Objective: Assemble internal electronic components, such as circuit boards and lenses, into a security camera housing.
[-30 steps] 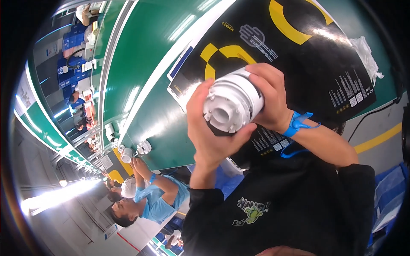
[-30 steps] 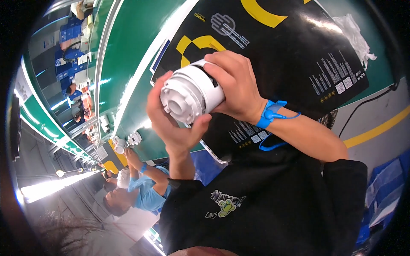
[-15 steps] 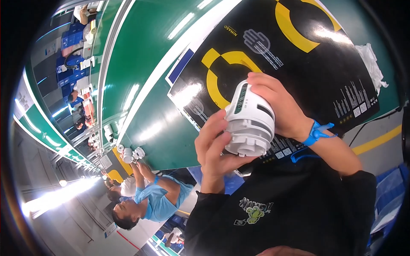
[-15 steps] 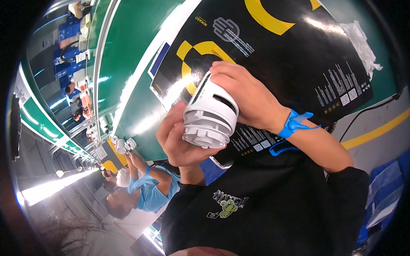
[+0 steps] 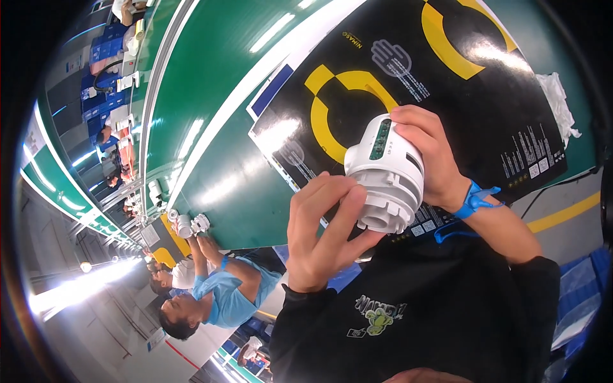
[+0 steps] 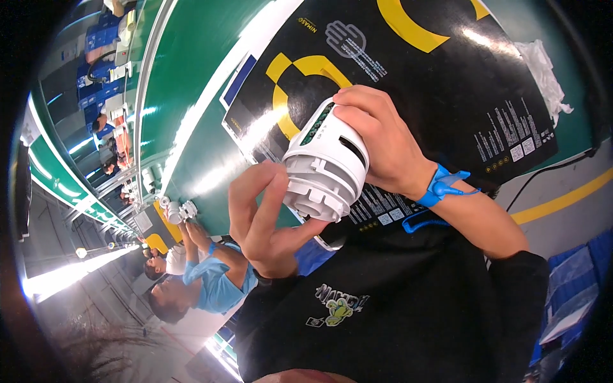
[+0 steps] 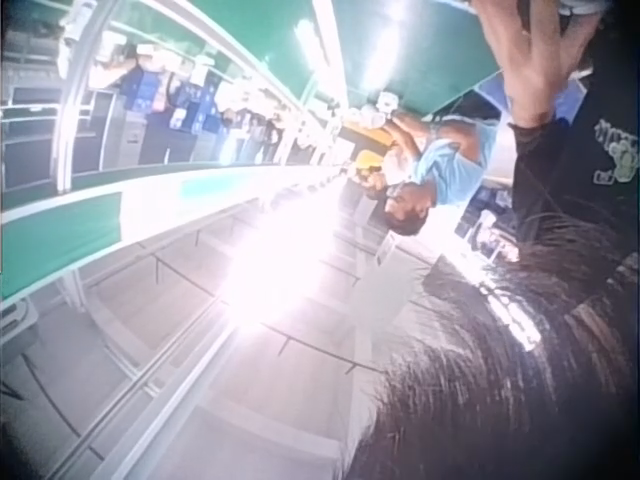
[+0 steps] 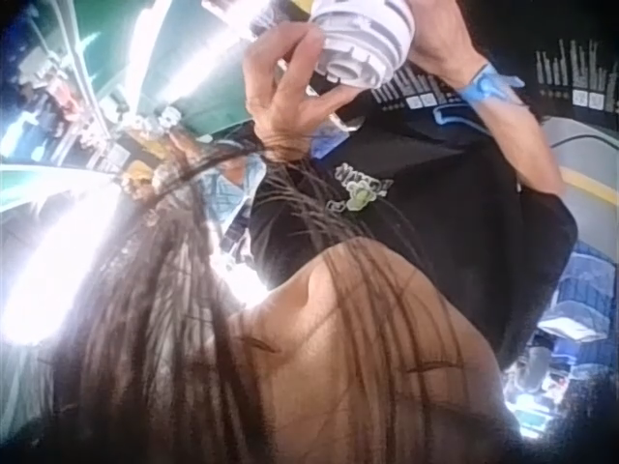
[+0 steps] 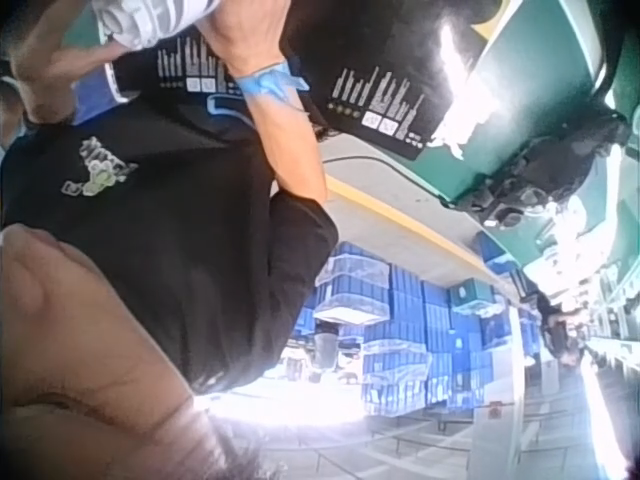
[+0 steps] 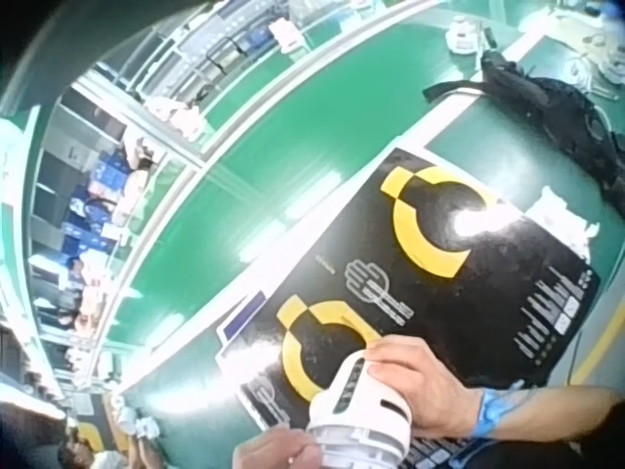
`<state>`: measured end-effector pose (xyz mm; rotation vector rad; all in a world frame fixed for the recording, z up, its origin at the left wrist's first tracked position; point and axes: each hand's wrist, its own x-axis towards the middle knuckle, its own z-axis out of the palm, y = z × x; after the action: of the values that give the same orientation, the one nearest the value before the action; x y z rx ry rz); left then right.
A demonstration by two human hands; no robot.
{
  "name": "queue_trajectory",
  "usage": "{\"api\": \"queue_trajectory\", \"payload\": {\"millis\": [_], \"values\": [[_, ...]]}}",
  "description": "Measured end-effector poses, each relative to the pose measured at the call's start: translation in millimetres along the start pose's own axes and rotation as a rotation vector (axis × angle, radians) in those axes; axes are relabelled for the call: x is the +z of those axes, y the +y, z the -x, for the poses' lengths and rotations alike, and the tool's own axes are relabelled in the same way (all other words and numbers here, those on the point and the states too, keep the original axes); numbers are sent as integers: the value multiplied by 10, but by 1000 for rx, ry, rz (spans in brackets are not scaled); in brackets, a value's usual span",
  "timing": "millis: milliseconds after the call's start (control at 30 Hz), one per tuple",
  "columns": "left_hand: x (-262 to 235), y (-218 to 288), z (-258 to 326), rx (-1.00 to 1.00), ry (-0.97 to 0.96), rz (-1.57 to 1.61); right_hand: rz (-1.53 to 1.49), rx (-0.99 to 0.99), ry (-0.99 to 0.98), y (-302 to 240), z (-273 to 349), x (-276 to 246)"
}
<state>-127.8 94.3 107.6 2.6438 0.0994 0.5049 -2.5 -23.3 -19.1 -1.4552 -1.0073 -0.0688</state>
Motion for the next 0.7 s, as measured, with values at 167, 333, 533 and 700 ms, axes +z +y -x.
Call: {"api": "queue_trajectory", "payload": {"millis": [167, 333, 533, 700], "values": [[-121, -88, -122, 160, -81, -44, -32, -7, -44, -17, 0, -27], [-149, -101, -145, 194, -133, -50, -40, -21, -52, -8, 2, -17], [83, -66, -110, 171, -30, -17, -94, -7, -61, 4, 16, 5], [60, -29, -120, 204, -45, -18, -130, -15, -114, 26, 28, -19]]}}
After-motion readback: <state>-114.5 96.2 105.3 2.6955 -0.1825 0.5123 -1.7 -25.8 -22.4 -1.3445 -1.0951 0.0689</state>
